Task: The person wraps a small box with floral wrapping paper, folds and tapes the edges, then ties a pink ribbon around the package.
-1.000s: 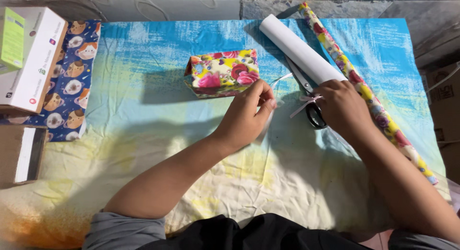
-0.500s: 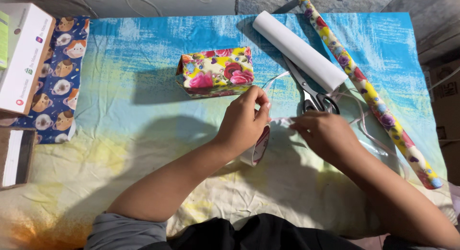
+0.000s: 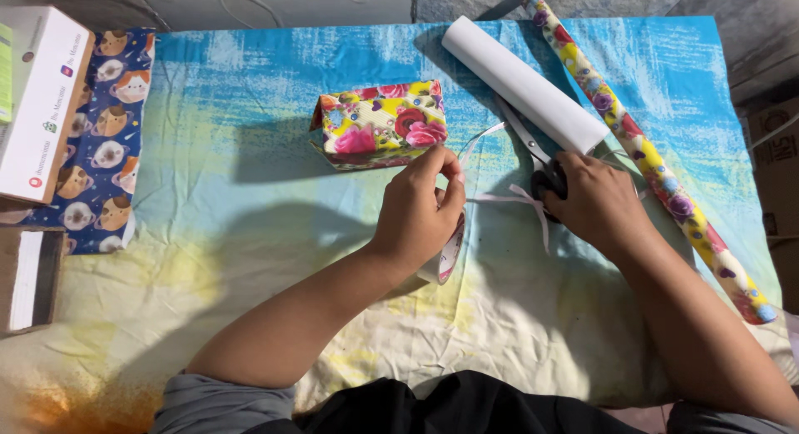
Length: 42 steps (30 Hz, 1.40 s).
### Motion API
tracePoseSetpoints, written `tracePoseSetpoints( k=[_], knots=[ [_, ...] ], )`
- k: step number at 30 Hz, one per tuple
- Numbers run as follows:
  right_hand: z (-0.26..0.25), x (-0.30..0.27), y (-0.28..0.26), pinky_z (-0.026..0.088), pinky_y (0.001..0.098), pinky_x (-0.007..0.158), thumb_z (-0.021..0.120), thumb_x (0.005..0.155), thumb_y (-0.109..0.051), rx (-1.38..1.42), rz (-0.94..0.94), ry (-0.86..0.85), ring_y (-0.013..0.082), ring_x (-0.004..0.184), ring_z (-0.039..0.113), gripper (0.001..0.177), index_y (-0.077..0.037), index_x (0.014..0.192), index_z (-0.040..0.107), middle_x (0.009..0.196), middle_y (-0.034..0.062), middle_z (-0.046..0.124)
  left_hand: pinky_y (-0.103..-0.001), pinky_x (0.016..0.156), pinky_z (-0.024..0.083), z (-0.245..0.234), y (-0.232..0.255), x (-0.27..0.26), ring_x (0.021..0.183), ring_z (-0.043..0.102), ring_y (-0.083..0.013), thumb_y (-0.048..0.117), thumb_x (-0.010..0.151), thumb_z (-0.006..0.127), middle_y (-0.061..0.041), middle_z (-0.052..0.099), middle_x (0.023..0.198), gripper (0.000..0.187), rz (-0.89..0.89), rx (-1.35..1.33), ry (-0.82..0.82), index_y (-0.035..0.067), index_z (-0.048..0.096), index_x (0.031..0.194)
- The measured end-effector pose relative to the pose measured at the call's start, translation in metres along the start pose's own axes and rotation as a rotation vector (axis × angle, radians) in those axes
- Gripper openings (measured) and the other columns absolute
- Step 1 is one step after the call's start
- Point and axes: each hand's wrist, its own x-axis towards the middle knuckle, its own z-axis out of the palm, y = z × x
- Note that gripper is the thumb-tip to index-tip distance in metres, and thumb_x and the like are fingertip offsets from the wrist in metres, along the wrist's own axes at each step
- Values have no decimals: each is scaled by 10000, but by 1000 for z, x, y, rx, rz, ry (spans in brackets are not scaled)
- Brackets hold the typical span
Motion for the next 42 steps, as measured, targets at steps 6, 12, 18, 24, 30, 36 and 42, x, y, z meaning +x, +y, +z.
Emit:
tracePoseSetpoints(
  k=[6,12,18,24,30,36,42],
  knots=[
    [-2,-4,0,507,503,893,751,828,-153,152,-53,116,441,1018,648,517,-48,1320,632,1152,228,687,-335,581,538,-6,-6,5,690,721,-225,41,975,636,-92,667,871,94,1,-43,-9,32,545,992],
    [-11,-7,-15,485,494,956,839,751,-116,128,-171,315,442,1118,595,607,-70,1321,634,1167,205,618,-284,594,623,-9,-9,10,753,780,-211,17,977,606,-92,663,883,119,-59,-166,-11,8,528,1068],
    [-34,-7,-15,535,436,831,898,731,-255,278,-21,94,337,1033,647,602,-116,1270,668,1153,176,632,-291,590,626,-11,-17,15,746,786,-201,32,1002,593,-90,672,889,131,-78,-184,3,8,538,1118],
    [-54,-8,-5,571,380,835,866,702,-260,317,-111,-135,238,989,718,593,-135,1245,664,1131,100,715,-327,618,610,-13,-26,15,744,747,-245,84,1082,500,-105,631,873,66,50,-82,37,19,492,1076],
    [-72,-13,-8,578,401,811,923,668,-305,292,-100,-276,231,922,732,681,-182,1296,690,1088,79,750,-319,586,615,-16,-29,19,717,750,-217,123,1101,458,-94,616,859,99,-12,-132,1,39,475,1052],
    [-70,-13,-21,595,393,701,900,703,-286,292,-124,-216,238,806,745,545,-180,1206,717,1020,111,734,-369,699,598,-15,-25,17,849,709,-289,121,1093,482,-125,631,981,79,76,-33,49,45,493,1073],
    [-73,-15,-24,584,387,680,903,699,-269,266,-122,-207,241,740,730,578,-199,1245,727,970,89,742,-442,925,539,-13,-27,14,1136,653,-400,111,1098,501,-184,631,1221,76,189,72,78,45,518,1133]
  ],
)
